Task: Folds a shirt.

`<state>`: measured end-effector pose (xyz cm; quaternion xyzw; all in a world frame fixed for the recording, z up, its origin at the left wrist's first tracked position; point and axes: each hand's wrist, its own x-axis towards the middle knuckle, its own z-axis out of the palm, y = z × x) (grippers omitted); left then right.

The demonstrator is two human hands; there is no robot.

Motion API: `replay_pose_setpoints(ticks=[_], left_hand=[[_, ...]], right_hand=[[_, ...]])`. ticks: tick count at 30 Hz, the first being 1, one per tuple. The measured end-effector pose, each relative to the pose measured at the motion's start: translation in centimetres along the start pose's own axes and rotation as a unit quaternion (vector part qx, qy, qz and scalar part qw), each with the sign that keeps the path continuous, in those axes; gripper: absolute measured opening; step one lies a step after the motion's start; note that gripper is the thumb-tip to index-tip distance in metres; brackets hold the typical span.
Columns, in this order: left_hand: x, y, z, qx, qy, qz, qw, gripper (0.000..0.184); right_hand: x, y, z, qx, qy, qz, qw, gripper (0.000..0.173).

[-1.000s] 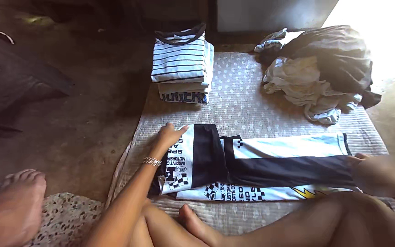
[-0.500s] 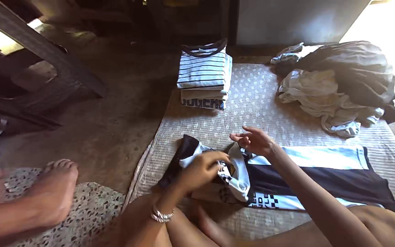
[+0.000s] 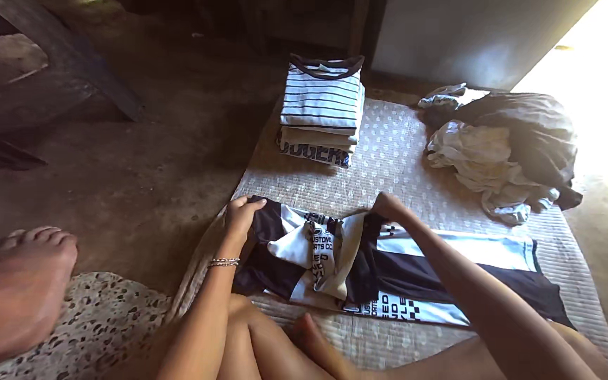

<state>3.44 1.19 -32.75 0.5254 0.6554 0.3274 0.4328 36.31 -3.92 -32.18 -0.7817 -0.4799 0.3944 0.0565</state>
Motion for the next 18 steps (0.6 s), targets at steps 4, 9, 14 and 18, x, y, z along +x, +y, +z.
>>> replay_pose_setpoints(ticks=[4,9,14,18], left_hand=[[1.0,-1.4,1.0,0.087,0.047,0.038,0.994,0.035],[-1.6,0.6,2.8,0.165,-0.046,0.253,0.952,0.039],[-3.0,1.9,4.1,0.212,-0.397,0.219,0.866,0.06],[-2.4,1.8,3.5,0.286,-0.357,0.121,0.881,0.07]], right_hand=[[-0.7,-2.1,-5.3,0.199,0.131,-0.159,0.958,0.032],[-8.4,-3.7,-13.8,0.306,0.219,-0.419,0.826,0.034],[-18.6,9.7,-15.3,0.364,0.279,-0.452,0.766,0.052],[-22.9,18.7,-9.4,0.362,0.23,-0.258,0.866,0.069]])
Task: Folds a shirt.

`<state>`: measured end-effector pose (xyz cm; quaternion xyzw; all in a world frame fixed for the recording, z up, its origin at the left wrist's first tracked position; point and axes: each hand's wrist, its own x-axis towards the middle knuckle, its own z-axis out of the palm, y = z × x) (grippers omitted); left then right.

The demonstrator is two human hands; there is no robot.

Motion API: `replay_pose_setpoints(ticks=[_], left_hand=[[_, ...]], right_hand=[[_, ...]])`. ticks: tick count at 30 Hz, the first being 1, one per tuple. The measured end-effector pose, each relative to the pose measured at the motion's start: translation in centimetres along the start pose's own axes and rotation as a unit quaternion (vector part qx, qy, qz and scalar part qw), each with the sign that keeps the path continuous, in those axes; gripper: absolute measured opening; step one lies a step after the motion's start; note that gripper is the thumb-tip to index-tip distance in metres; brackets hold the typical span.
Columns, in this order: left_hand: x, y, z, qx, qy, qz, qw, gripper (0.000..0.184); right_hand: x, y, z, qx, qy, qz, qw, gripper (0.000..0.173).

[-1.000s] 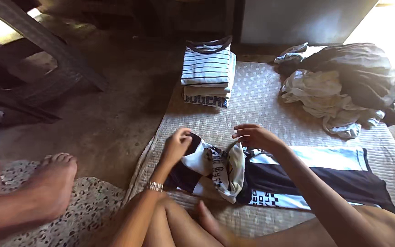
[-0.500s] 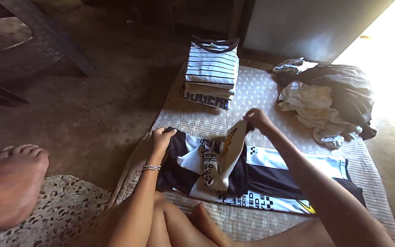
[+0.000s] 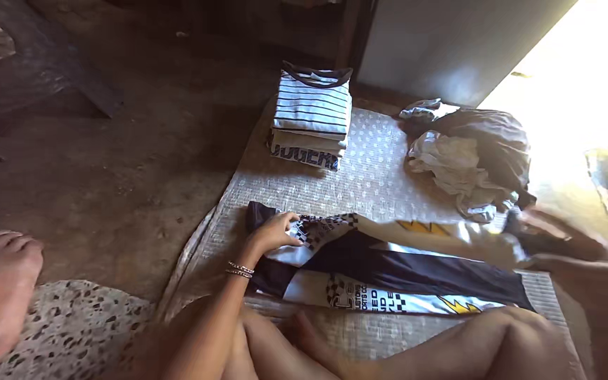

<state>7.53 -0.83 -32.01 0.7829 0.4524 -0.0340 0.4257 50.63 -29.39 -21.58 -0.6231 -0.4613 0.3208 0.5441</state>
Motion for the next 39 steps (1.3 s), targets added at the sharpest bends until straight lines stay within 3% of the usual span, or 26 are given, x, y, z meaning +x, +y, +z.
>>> replay_pose_setpoints(ticks=[2,4,6,11,15,16,17,19,22,24,27,28,31,35,37,39], left_hand=[[0.0,-0.2,-0.1,0.017,0.015,-0.044,0.999,0.063],[0.0,-0.3,-0.2,0.05,0.008,-0.043,0.998,0.043],[-0.1,-0.5,-0.8,0.045,-0.006,-0.016,0.999,0.032],[-0.9,-2.4,-2.4,-0.097,0.036,0.064,0.993,0.015],[0.9,-1.6,-2.3,-0.097,0.07,0.028,0.992,0.012],[1.6,-1.6,-2.1,-0.07,0.081,0.013,0.994,0.017],[2.2,-1.6,-1.9,-0.023,0.094,0.003,0.995,0.021],[2.3,-0.9,-1.1,0.094,0.149,-0.011,0.984,0.025],[0.8,1.9,2.2,0.213,0.214,0.064,0.951,0.023],[-0.9,5.1,5.9,0.235,0.162,0.131,0.949,0.03],[-3.1,10.1,10.2,0.264,-0.043,0.052,0.962,0.057],[-2.9,10.7,11.0,0.276,-0.076,0.025,0.958,0.062],[-1.9,10.3,11.2,0.274,-0.053,0.014,0.96,0.048],[-1.6,9.1,9.2,0.182,0.015,0.019,0.983,0.032],[-1.6,8.2,9.2,0.086,0.076,0.038,0.993,0.033],[-1.8,7.9,9.7,0.041,0.151,0.088,0.984,0.035]], right_hand=[[-2.7,2.0,-0.4,0.006,-0.015,0.16,0.987,0.048],[-4.1,2.5,-0.4,0.052,-0.019,0.264,0.963,0.03],[-4.9,1.8,-1.2,0.085,-0.027,0.248,0.965,0.025],[-4.0,-0.1,-7.4,0.101,0.058,0.065,0.991,0.024],[-1.0,4.0,-9.5,0.045,0.241,0.123,0.962,0.007],[-0.3,6.0,-9.5,-0.007,0.277,0.17,0.946,0.006],[0.2,8.2,-9.6,-0.072,0.282,0.229,0.929,0.017],[0.4,11.1,-9.2,-0.136,0.221,0.347,0.901,0.036],[0.5,14.4,-7.8,-0.125,0.165,0.436,0.876,0.043],[0.4,15.3,-6.6,-0.182,0.178,0.423,0.87,0.036],[0.0,16.3,-6.2,-0.302,0.188,0.362,0.862,0.034],[0.0,16.3,-6.1,-0.313,0.196,0.347,0.862,0.037],[-0.2,15.0,-5.4,-0.267,0.254,0.316,0.874,0.045],[-1.2,15.2,-6.3,-0.087,0.297,0.199,0.93,0.031],[-1.2,14.9,-6.5,-0.105,0.307,0.164,0.931,0.029],[-1.0,14.7,-6.2,-0.221,0.291,0.174,0.914,0.028]])
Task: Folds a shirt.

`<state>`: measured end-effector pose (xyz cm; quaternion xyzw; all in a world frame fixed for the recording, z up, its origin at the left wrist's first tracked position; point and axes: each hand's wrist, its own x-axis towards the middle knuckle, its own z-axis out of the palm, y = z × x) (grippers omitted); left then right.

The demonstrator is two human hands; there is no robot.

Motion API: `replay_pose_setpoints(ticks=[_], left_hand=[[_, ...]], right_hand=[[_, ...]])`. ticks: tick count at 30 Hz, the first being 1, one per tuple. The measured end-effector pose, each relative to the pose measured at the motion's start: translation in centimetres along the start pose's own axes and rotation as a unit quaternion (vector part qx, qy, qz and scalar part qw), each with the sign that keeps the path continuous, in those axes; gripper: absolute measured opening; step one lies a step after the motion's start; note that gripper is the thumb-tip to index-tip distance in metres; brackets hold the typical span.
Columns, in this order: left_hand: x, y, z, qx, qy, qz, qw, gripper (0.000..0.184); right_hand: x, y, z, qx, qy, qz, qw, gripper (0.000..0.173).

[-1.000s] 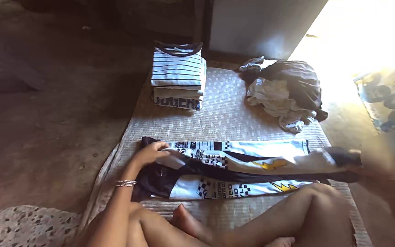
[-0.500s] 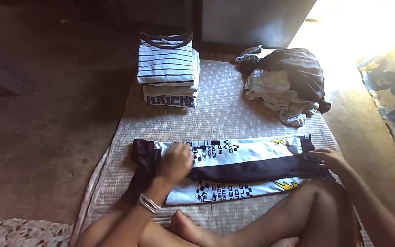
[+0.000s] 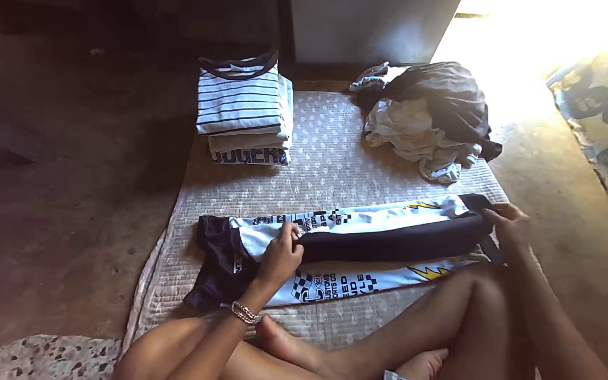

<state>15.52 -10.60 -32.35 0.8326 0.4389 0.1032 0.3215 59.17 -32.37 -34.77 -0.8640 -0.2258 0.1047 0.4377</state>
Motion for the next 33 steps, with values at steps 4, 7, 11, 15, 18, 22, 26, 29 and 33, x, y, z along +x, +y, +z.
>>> replay_pose_setpoints(ticks=[4,7,11,15,18,22,26,29,33], left_hand=[[-0.6,-1.0,1.1,0.112,0.117,0.249,0.955,0.024],[-1.6,-0.8,2.2,0.247,0.097,0.298,0.917,0.038],[-2.6,1.0,4.1,0.353,0.028,0.17,0.919,0.059],[-2.6,2.2,4.3,0.34,-0.038,0.113,0.933,0.057],[-4.3,1.3,4.3,0.291,-0.035,0.146,0.945,0.048],[-6.9,1.3,3.9,0.311,0.006,0.075,0.948,0.038],[-7.9,0.9,5.4,0.283,0.15,0.093,0.943,0.031],[-7.5,2.1,5.9,0.207,0.156,0.016,0.966,0.027],[-5.7,3.6,5.2,0.175,0.024,-0.199,0.964,0.025]], right_hand=[[0.6,-0.8,1.6,-0.082,-0.02,0.021,0.996,0.037],[0.9,-0.8,2.4,0.054,0.009,0.055,0.997,0.037],[0.7,-1.3,2.3,0.218,0.032,0.085,0.972,0.032],[0.7,-0.8,2.1,0.292,0.052,0.046,0.954,0.025],[1.0,-0.1,1.9,0.313,0.075,0.055,0.945,0.022],[1.0,0.6,1.3,0.296,0.081,0.136,0.942,0.014],[0.8,0.6,1.7,0.163,0.023,0.155,0.974,0.023],[0.3,0.1,1.6,0.261,-0.004,0.104,0.96,0.014],[0.1,0.6,0.5,0.489,-0.104,0.001,0.866,0.018]])
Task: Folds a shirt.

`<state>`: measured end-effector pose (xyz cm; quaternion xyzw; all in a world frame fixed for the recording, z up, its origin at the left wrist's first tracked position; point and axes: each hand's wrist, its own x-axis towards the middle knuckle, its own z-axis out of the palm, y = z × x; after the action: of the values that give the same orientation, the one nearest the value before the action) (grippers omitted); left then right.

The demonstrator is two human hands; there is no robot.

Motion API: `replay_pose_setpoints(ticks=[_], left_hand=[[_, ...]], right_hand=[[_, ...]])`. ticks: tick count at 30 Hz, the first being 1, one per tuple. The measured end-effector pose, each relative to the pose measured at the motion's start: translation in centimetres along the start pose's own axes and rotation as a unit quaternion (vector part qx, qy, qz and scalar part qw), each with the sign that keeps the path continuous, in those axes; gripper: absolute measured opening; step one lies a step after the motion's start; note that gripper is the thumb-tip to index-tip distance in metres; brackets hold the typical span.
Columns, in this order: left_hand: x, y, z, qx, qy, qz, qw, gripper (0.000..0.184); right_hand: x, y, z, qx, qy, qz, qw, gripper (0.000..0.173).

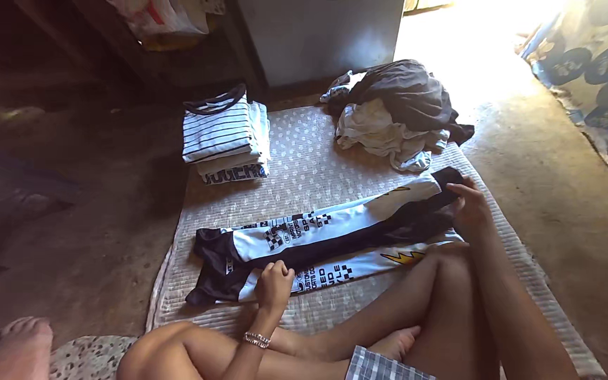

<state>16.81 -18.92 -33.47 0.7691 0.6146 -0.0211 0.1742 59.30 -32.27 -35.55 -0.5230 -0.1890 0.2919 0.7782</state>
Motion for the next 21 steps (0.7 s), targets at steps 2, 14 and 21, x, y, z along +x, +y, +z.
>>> replay_pose_setpoints(ticks=[2,14,21], left_hand=[[0.2,0.3,0.0,0.005,-0.018,-0.038,0.999,0.029],[-1.5,-1.1,1.0,-0.121,0.161,0.017,0.979,0.028],[-2.0,-1.0,1.2,-0.054,0.176,0.119,0.976,0.03]], right_hand=[[-0.2,-0.3,0.0,-0.024,0.019,0.014,0.999,0.017],[-1.8,-0.5,-2.0,-0.446,-0.014,0.266,0.855,0.046],[-1.7,-0.7,-2.1,-0.355,0.037,0.087,0.93,0.008]])
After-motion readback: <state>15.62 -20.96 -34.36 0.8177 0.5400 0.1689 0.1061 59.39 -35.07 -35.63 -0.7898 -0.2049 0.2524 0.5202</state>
